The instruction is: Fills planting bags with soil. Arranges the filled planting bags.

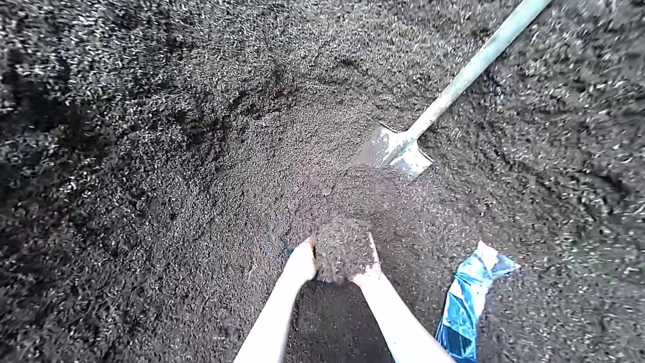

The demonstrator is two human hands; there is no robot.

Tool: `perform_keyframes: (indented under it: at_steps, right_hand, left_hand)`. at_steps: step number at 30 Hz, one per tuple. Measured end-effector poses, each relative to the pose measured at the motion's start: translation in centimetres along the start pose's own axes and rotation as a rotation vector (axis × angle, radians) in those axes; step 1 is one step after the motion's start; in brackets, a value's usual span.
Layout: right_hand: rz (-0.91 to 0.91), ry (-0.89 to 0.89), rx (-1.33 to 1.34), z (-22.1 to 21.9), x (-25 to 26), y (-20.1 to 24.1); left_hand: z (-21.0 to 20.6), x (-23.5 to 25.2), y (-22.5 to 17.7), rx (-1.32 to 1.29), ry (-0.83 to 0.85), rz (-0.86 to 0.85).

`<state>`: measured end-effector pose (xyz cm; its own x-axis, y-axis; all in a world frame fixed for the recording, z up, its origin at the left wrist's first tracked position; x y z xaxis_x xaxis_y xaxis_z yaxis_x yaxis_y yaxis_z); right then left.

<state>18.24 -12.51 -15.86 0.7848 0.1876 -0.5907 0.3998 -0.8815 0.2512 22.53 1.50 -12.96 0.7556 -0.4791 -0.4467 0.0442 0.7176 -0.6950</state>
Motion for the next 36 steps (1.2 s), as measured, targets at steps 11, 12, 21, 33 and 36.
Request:
perform_keyframes:
  at_steps: [11, 12, 21, 33, 36]
  right_hand:
    - [0.073, -0.121, -1.066, -8.6, -2.0, -1.3]
    - [0.072, -0.138, -1.119, -9.5, -1.9, -1.3]
    - [-0.736, -0.077, -0.64, 8.3, -2.4, -19.6]
    - [-0.121, -0.165, 0.271, 7.2, 8.3, -19.9]
    - [0.036, -0.202, 0.227, 6.6, 10.8, -16.7]
  left_hand:
    - [3.8, -5.6, 0.6, -0.062, -0.18, -0.008]
    - [4.2, -5.6, 1.0, -0.042, -0.183, -0.009]
    - [10.3, -12.8, 1.1, -0.083, -0.279, -0.006]
    - [6.5, -18.8, 2.7, -0.157, -0.35, -0.064]
    - [1.4, -15.0, 8.9, -0.177, -0.166, 0.084]
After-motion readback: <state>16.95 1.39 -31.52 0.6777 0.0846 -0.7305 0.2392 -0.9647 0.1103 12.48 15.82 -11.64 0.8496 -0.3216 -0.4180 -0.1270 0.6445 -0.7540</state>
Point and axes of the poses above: each hand's wrist, its own x-axis towards the middle knuckle, its own z-axis out of the back of the hand, y = z × x, the point moved 7 cm from there along x, towards the middle knuckle, and after that the axes turned 9 degrees about -z, right-handed, at the moved point
